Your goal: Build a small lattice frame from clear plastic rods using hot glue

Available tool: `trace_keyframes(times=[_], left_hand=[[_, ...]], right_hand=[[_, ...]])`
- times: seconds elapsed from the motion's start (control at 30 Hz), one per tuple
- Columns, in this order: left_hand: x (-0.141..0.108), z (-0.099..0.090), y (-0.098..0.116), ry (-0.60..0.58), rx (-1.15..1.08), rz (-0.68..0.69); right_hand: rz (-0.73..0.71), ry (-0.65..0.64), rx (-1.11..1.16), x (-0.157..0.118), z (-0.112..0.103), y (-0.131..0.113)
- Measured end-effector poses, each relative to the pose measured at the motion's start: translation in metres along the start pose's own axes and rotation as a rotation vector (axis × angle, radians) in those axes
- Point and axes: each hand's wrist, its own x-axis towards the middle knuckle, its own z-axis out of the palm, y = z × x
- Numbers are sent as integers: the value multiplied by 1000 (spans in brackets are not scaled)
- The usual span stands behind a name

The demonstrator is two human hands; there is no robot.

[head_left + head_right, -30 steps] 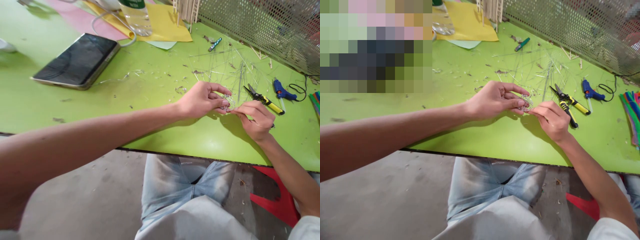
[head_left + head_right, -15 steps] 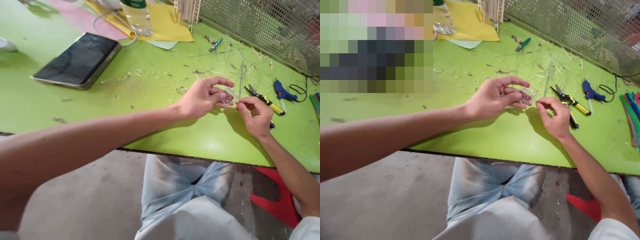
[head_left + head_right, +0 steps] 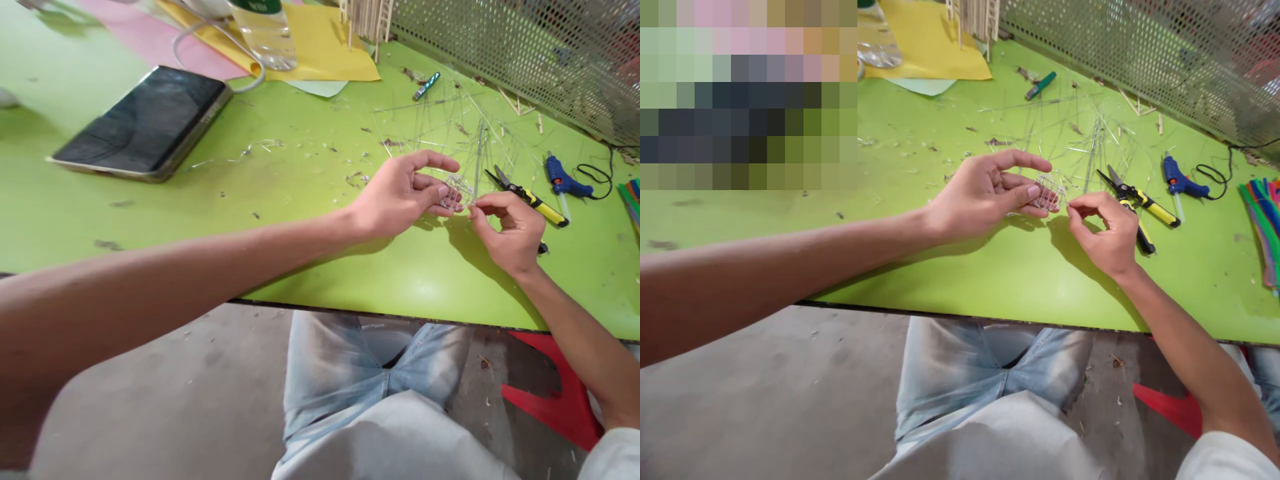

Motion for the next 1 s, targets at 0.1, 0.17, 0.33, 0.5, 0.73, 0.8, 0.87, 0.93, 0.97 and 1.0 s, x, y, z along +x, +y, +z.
trace_keyframes(times=[0.1,0.17,0.33,0.5,0.73,0.8,0.87,0.93,0.97,1.0], left_hand=[[-1,1,-1,6,36,20],[-1,1,-1,16,48,32],[-2,3,-2,13,14,45],[-5,6,-1,18,-18,28],[-7,9,2,34,-61,-6],[-6,8,3,35,-70,-12],[-5,6,2,24,-71,-15],[-4,5,1,11,-71,-12],[-3,5,0,8,-72,-6],[-3,4,0,6,-74,0]], right_hand=[[-48,10,-13,0,0,-1],[-72,23,-8,0,0,-1],[-102,57,-26,0,2,-3],[-178,117,-89,2,0,-5],[-240,154,-181,3,-4,-6],[-273,143,-152,3,-3,-7],[-275,138,-146,3,-2,-8],[-234,138,-134,2,-1,-8],[-199,137,-118,1,0,-7],[-160,131,-97,1,1,-7]])
